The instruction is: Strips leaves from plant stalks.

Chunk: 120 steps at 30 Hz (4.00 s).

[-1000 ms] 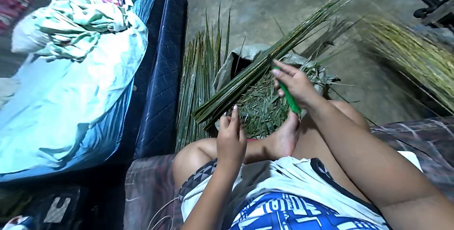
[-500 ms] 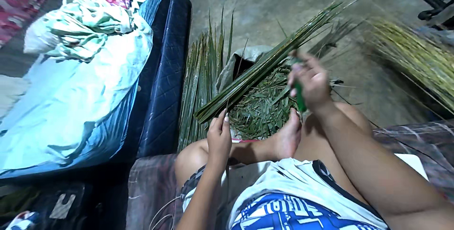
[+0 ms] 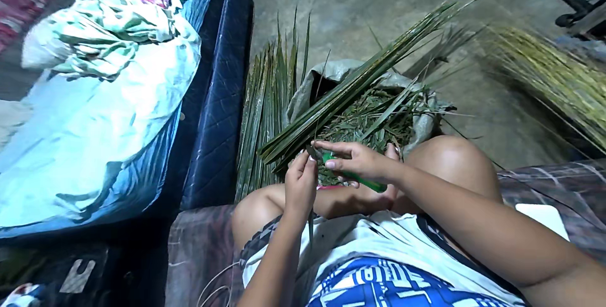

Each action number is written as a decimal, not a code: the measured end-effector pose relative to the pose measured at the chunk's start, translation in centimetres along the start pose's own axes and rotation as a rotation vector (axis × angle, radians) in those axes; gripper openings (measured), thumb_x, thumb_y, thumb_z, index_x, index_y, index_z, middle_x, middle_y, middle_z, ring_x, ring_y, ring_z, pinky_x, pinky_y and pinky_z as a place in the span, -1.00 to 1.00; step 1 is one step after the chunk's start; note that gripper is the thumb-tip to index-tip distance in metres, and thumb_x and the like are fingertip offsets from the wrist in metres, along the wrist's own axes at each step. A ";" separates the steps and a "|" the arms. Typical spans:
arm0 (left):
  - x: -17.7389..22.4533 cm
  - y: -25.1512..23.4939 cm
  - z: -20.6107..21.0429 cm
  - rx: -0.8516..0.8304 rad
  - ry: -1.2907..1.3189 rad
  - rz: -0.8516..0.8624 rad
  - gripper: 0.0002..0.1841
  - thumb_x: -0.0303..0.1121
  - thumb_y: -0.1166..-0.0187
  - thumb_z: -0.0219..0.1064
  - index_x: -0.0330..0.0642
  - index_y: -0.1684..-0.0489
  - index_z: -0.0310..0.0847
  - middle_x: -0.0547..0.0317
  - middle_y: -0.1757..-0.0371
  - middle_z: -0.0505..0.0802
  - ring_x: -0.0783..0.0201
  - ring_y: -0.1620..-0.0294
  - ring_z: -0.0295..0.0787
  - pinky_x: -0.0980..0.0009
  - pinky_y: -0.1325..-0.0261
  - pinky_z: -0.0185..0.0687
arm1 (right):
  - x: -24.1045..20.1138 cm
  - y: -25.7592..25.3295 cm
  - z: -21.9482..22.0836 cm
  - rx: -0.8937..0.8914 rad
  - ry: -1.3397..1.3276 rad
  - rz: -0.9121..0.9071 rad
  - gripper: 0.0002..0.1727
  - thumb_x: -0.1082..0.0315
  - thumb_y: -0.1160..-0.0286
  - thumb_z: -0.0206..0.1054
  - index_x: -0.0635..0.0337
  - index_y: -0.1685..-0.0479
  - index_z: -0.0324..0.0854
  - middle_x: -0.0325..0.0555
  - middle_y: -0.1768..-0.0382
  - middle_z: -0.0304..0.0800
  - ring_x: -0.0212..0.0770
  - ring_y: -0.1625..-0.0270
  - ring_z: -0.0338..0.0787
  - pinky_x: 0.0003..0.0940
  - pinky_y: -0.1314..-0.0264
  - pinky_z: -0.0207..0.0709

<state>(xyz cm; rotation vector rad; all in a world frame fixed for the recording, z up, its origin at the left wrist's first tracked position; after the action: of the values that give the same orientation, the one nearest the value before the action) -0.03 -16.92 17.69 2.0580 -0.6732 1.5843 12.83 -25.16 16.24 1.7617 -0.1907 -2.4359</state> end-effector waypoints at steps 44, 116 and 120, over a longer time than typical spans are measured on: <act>-0.2 1.6 0.3 -0.185 0.159 -0.143 -0.62 -0.46 -0.79 -0.04 -0.38 -0.32 0.66 0.45 0.60 0.56 0.61 0.70 0.34 0.69 0.62 0.32 | -4.7 4.5 -14.1 0.972 0.042 -0.438 -0.44 0.26 -0.86 0.15 0.16 -0.79 0.27 -0.33 0.36 0.70 -0.48 0.51 0.67 -0.60 0.53 0.59; 0.1 -0.6 1.9 -0.008 -0.406 -0.050 -0.64 -0.31 -0.82 0.16 -0.26 -0.40 0.69 0.29 0.50 0.80 0.60 0.63 0.54 0.61 0.51 0.45 | -1.5 0.0 -6.2 0.535 0.531 0.042 -0.37 0.15 -0.86 0.18 -0.12 -0.89 0.20 0.13 0.07 0.77 -0.10 0.41 0.64 -0.15 0.32 0.58; 0.2 -0.6 1.8 0.004 -0.533 0.013 -0.63 -0.32 -0.81 0.15 -0.28 -0.41 0.69 0.12 0.32 0.90 0.45 0.44 0.75 0.46 0.22 0.69 | -0.5 0.2 -3.2 0.218 0.361 0.115 -0.34 0.21 -0.85 0.18 -0.03 -0.90 0.13 -0.04 0.31 0.68 -0.33 0.54 0.52 -0.42 0.46 0.46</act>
<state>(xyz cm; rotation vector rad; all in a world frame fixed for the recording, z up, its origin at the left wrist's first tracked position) 1.77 -17.60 17.43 2.5023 -0.8603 1.0348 16.04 -25.37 15.76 2.1758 -0.5166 -2.0399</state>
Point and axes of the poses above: each hand's wrist, its own y-axis away from the middle knuckle, its own z-axis out of the palm, x = y × z, the point moved 5 cm from there along -y, towards the middle knuckle
